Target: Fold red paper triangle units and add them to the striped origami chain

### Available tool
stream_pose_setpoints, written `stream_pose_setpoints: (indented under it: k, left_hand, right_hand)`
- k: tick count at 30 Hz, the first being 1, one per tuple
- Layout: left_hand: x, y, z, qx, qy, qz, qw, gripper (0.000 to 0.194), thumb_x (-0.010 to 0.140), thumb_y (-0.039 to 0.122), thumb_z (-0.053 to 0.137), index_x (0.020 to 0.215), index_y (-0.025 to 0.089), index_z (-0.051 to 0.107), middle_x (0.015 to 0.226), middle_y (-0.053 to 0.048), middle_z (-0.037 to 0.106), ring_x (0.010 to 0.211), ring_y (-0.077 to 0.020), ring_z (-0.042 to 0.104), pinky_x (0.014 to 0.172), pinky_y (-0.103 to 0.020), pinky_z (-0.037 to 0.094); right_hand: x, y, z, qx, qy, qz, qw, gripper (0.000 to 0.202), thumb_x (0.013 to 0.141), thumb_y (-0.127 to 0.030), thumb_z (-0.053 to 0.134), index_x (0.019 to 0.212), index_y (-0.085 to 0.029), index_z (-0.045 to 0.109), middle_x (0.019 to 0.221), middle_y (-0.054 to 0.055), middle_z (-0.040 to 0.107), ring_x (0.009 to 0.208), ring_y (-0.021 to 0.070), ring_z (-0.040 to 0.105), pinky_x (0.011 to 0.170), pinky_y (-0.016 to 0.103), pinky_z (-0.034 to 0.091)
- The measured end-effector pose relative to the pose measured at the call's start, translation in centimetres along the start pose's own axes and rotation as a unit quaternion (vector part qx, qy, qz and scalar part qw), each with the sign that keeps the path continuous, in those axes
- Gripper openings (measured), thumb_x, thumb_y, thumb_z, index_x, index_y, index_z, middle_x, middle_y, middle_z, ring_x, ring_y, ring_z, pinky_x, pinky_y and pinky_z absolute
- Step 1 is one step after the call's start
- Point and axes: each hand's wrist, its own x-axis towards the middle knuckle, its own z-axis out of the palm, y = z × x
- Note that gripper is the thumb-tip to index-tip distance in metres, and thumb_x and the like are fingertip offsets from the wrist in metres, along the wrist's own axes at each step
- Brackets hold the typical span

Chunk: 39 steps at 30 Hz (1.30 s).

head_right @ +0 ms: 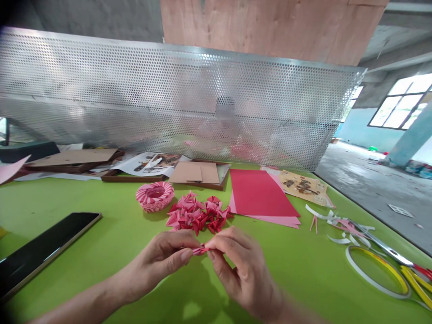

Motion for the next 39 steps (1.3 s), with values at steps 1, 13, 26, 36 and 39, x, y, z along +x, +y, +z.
stream_pose_setpoints:
  k: [1,13,26,36,39]
  left_hand:
    - [0.00,0.01,0.01,-0.001,0.001,-0.001,1.000,0.026,0.082,0.037,0.052,0.083,0.012,0.063,0.067,0.001,0.046,0.060,-0.0105,0.036,0.053,-0.022,0.027]
    - [-0.04,0.09,0.00,-0.002,0.005,-0.021,1.000,0.032,0.082,0.042,0.050,0.079,0.012,0.062,0.062,0.003,0.040,0.058,-0.0101,0.033,0.052,-0.022,0.024]
    - [-0.10,-0.82,0.03,-0.037,0.016,-0.033,0.999,0.033,0.081,0.044,0.051,0.082,0.013,0.065,0.063,0.002,0.042,0.060,-0.0108,0.034,0.054,-0.022,0.025]
    - [0.08,-0.08,0.01,-0.004,0.007,-0.020,1.000,0.030,0.081,0.040,0.052,0.079,0.011,0.061,0.063,0.003,0.041,0.059,-0.0103,0.034,0.053,-0.022,0.025]
    - [0.13,-0.13,-0.04,0.008,0.000,-0.008,1.000,0.030,0.082,0.038,0.050,0.081,0.011,0.061,0.065,0.002,0.043,0.059,-0.0103,0.035,0.052,-0.022,0.026]
  right_hand:
    - [-0.04,-0.05,0.04,-0.003,0.004,0.000,1.000,0.017,0.084,-0.005,0.049,0.093,-0.017,0.057,0.081,0.005,0.057,0.072,0.0165,0.056,0.062,0.027,0.046]
    - [0.03,-0.08,0.24,-0.007,0.043,-0.008,0.999,0.021,0.082,-0.001,0.050,0.096,-0.016,0.057,0.081,0.005,0.057,0.072,0.0157,0.054,0.061,0.026,0.046]
    - [-0.51,0.22,0.22,-0.068,0.031,-0.060,0.995,0.023,0.081,0.000,0.051,0.099,-0.014,0.055,0.083,0.007,0.058,0.072,0.0177,0.053,0.062,0.030,0.044]
    - [-0.32,0.37,-0.21,-0.055,-0.005,-0.074,0.996,0.022,0.080,0.001,0.050,0.097,-0.013,0.055,0.084,0.008,0.057,0.074,0.0187,0.052,0.063,0.031,0.043]
    - [-0.26,0.47,-0.27,-0.047,-0.015,-0.068,0.996,0.023,0.080,0.000,0.051,0.098,-0.013,0.054,0.085,0.008,0.057,0.075,0.0184,0.053,0.064,0.030,0.043]
